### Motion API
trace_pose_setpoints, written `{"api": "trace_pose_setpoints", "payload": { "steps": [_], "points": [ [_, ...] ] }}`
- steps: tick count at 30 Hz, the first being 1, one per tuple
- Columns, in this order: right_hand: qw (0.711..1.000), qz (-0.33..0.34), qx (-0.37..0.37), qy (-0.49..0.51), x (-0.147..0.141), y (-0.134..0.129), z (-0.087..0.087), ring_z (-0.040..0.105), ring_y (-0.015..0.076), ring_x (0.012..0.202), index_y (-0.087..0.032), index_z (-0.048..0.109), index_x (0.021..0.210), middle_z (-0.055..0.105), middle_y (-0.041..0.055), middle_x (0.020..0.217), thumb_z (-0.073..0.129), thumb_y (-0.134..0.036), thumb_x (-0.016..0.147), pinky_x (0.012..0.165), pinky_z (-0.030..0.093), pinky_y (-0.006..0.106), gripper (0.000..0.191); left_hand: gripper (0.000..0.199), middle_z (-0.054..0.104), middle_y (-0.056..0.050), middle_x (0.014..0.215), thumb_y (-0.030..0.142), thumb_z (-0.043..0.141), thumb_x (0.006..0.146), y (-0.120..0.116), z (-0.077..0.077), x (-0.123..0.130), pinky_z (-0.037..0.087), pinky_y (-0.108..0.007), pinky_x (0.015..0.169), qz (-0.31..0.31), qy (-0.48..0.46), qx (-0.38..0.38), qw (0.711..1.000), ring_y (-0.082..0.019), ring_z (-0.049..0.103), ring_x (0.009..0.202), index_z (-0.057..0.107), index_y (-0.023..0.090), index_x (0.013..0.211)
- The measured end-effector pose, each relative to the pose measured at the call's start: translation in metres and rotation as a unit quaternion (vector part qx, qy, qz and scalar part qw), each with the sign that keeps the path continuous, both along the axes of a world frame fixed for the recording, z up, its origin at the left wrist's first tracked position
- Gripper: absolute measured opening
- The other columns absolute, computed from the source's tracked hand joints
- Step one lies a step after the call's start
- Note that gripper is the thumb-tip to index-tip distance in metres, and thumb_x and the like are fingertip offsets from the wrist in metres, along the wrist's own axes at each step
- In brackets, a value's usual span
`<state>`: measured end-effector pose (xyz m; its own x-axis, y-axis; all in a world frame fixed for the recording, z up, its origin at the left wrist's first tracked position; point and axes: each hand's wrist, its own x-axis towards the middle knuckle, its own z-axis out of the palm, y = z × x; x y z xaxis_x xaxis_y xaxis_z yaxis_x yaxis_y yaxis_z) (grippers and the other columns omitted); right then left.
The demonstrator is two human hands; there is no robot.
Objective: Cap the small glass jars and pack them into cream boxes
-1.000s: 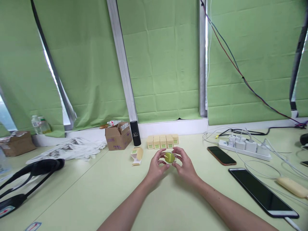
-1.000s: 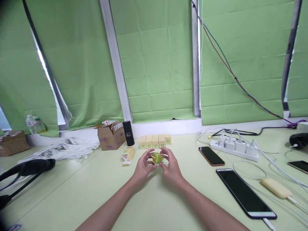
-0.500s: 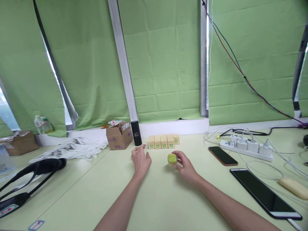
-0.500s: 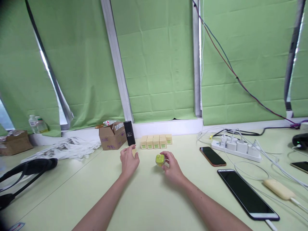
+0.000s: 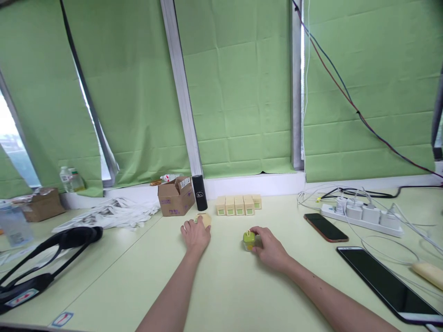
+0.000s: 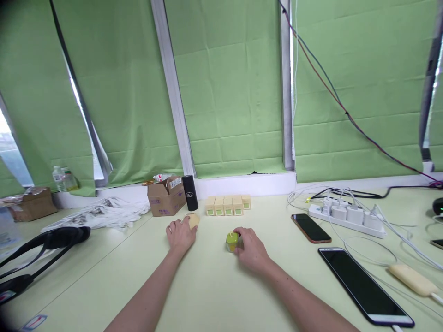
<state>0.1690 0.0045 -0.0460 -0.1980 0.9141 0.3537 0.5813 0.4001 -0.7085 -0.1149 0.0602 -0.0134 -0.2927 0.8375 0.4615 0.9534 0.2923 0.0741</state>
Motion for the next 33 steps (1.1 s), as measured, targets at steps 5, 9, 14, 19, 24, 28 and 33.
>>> {"api": "trace_pose_setpoints", "payload": {
  "steps": [5,9,14,19,24,28,33],
  "points": [
    [1.000,0.001,0.014,0.004,0.002,0.001,0.000,0.063,0.0280,0.114,-0.030,0.057,0.130,0.063,0.0085,0.127,0.069,-0.014,0.072,0.091,0.051,0.040,0.062,0.037,0.064,-0.018,0.119,0.027,0.058,0.091,-0.005,0.005,0.006,0.035,-0.047,0.100,-0.021,-0.014,0.048,0.999,-0.032,0.062,0.108,0.055,0.017,0.126],
    [0.998,0.007,0.054,0.045,0.005,0.001,0.010,0.058,0.0294,0.124,-0.029,0.053,0.137,0.061,0.0084,0.132,0.066,-0.029,0.081,0.098,0.050,0.045,0.057,0.032,0.062,-0.017,0.126,0.019,0.051,0.094,-0.009,0.016,0.018,0.042,-0.045,0.099,-0.146,-0.001,0.186,0.972,-0.030,0.059,0.118,0.051,0.015,0.126],
    [0.986,-0.025,0.111,0.119,0.003,0.001,0.021,0.056,0.0302,0.126,-0.027,0.058,0.129,0.064,0.0088,0.127,0.059,-0.043,0.091,0.107,0.045,0.050,0.042,0.035,0.062,-0.020,0.128,0.024,0.051,0.098,-0.016,0.030,0.045,0.048,-0.049,0.099,-0.310,0.037,0.355,0.881,-0.033,0.059,0.122,0.047,0.015,0.132],
    [0.976,-0.023,0.107,0.188,-0.006,-0.004,0.031,0.058,0.0318,0.123,-0.026,0.063,0.124,0.070,0.0094,0.120,0.062,-0.049,0.090,0.108,0.041,0.053,0.041,0.041,0.066,-0.017,0.127,0.022,0.056,0.097,-0.032,0.040,0.078,0.048,-0.050,0.104,-0.432,0.111,0.383,0.809,-0.028,0.063,0.120,0.042,0.019,0.135],
    [0.949,0.029,0.062,0.307,-0.010,-0.007,0.044,0.064,0.0327,0.115,-0.021,0.066,0.117,0.072,0.0124,0.121,0.061,-0.060,0.090,0.100,0.046,0.048,0.047,0.037,0.064,-0.017,0.130,0.019,0.055,0.095,-0.046,0.042,0.099,0.048,-0.051,0.102,-0.490,0.156,0.368,0.775,-0.028,0.062,0.122,0.045,0.022,0.130],
    [0.931,0.034,0.061,0.357,-0.006,-0.005,0.047,0.066,0.0335,0.111,-0.019,0.064,0.119,0.073,0.0136,0.122,0.066,-0.060,0.087,0.089,0.049,0.043,0.052,0.044,0.061,-0.017,0.132,0.027,0.058,0.093,-0.050,0.042,0.102,0.047,-0.054,0.101,-0.560,0.127,0.320,0.753,-0.030,0.059,0.124,0.043,0.025,0.134],
    [0.946,-0.005,0.118,0.301,-0.002,-0.009,0.049,0.066,0.0310,0.105,-0.021,0.061,0.121,0.073,0.0108,0.117,0.068,-0.051,0.086,0.086,0.048,0.042,0.047,0.052,0.054,-0.018,0.136,0.028,0.054,0.095,-0.051,0.042,0.100,0.046,-0.056,0.104,-0.568,-0.058,0.286,0.769,-0.032,0.052,0.129,0.037,0.022,0.144]
  ]
}}
